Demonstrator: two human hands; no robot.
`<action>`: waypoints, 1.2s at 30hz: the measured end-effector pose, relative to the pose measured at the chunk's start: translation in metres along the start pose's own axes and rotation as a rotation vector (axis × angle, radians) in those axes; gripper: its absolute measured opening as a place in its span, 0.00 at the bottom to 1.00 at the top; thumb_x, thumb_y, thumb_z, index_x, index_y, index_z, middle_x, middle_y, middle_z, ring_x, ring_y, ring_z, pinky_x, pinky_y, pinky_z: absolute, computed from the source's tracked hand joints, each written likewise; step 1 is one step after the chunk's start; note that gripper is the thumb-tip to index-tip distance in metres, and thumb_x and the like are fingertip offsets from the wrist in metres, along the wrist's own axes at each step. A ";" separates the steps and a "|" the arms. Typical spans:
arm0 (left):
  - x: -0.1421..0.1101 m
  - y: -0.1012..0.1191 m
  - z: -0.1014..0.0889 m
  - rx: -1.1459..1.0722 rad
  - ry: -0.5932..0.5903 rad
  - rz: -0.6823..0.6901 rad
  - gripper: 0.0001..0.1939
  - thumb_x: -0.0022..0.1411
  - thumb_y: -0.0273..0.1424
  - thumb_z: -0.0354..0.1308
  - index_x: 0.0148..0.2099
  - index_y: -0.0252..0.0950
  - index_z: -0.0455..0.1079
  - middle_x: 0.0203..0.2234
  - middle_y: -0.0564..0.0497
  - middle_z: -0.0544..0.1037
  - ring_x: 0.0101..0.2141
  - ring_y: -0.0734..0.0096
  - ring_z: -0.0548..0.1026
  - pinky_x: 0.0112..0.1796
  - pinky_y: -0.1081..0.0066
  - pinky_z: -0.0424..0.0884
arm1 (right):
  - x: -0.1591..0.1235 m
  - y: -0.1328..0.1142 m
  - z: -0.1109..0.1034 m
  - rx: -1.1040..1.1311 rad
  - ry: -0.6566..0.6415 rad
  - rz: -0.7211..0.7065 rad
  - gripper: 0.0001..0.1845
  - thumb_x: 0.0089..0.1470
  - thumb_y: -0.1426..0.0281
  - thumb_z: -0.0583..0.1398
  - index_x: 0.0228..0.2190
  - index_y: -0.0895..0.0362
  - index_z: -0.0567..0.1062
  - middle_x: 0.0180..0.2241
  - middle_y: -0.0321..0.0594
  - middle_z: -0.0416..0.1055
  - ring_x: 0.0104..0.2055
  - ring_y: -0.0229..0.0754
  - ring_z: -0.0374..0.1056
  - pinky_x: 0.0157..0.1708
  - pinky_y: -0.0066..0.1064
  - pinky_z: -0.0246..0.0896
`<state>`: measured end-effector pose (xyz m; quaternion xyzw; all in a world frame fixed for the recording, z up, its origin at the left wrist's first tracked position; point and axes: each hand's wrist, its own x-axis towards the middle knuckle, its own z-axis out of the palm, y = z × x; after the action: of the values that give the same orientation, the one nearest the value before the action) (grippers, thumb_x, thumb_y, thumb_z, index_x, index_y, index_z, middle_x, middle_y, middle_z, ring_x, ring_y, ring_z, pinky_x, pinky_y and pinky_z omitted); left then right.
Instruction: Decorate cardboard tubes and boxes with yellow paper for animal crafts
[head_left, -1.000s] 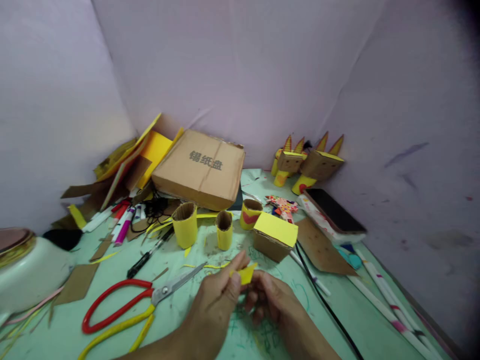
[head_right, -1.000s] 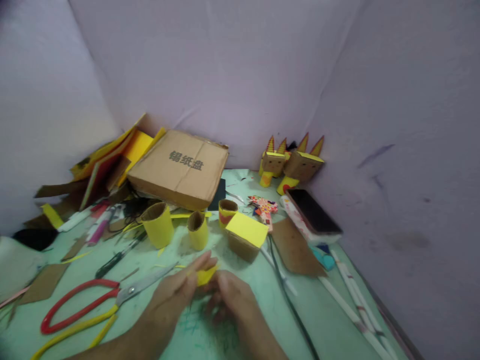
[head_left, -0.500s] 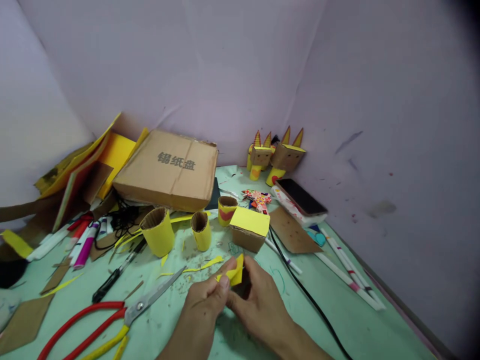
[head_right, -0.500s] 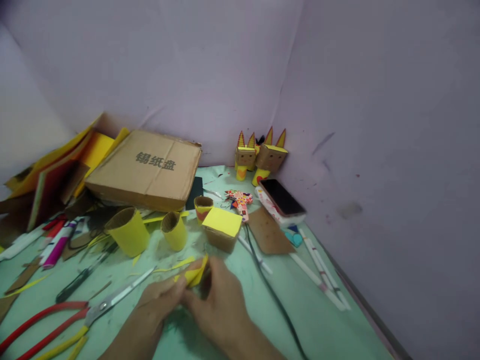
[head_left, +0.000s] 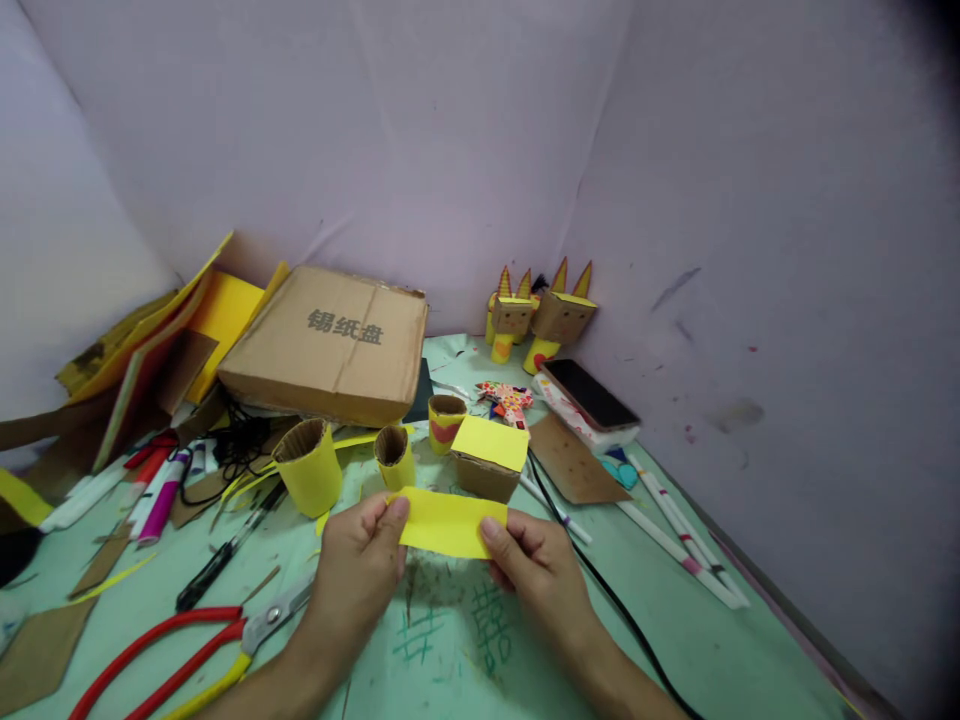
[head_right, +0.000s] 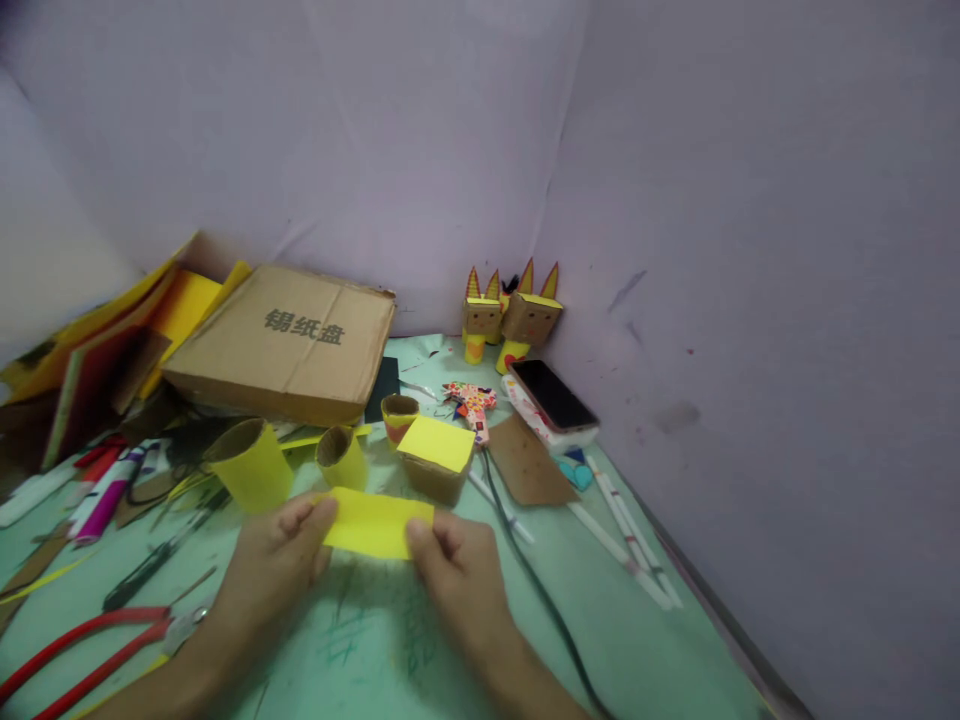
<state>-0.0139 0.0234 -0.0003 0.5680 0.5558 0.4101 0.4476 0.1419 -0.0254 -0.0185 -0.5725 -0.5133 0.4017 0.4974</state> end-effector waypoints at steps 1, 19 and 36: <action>-0.001 0.000 0.000 0.029 -0.008 0.018 0.18 0.52 0.42 0.50 0.18 0.37 0.59 0.08 0.59 0.59 0.13 0.78 0.56 0.15 0.78 0.52 | -0.001 -0.002 -0.002 -0.037 0.008 -0.033 0.23 0.53 0.55 0.53 0.15 0.57 0.61 0.15 0.31 0.54 0.18 0.33 0.49 0.18 0.27 0.41; 0.029 0.032 -0.020 1.124 -0.124 0.557 0.11 0.59 0.22 0.43 0.39 0.32 0.66 0.51 0.39 0.66 0.40 0.60 0.74 0.37 0.62 0.71 | 0.001 -0.002 -0.035 0.379 0.515 -0.050 0.21 0.51 0.58 0.58 0.14 0.56 0.64 0.14 0.32 0.57 0.19 0.35 0.53 0.19 0.28 0.47; -0.031 0.051 -0.038 0.704 -0.307 0.911 0.07 0.57 0.22 0.48 0.34 0.38 0.65 0.53 0.41 0.66 0.51 0.61 0.68 0.45 0.69 0.69 | -0.006 -0.016 -0.003 -0.115 -0.131 -0.358 0.47 0.34 0.62 0.70 0.55 0.55 0.60 0.54 0.48 0.64 0.53 0.52 0.61 0.51 0.40 0.56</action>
<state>-0.0389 -0.0046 0.0597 0.9163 0.2874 0.2650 0.0867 0.1413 -0.0326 -0.0028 -0.4724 -0.6602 0.3131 0.4929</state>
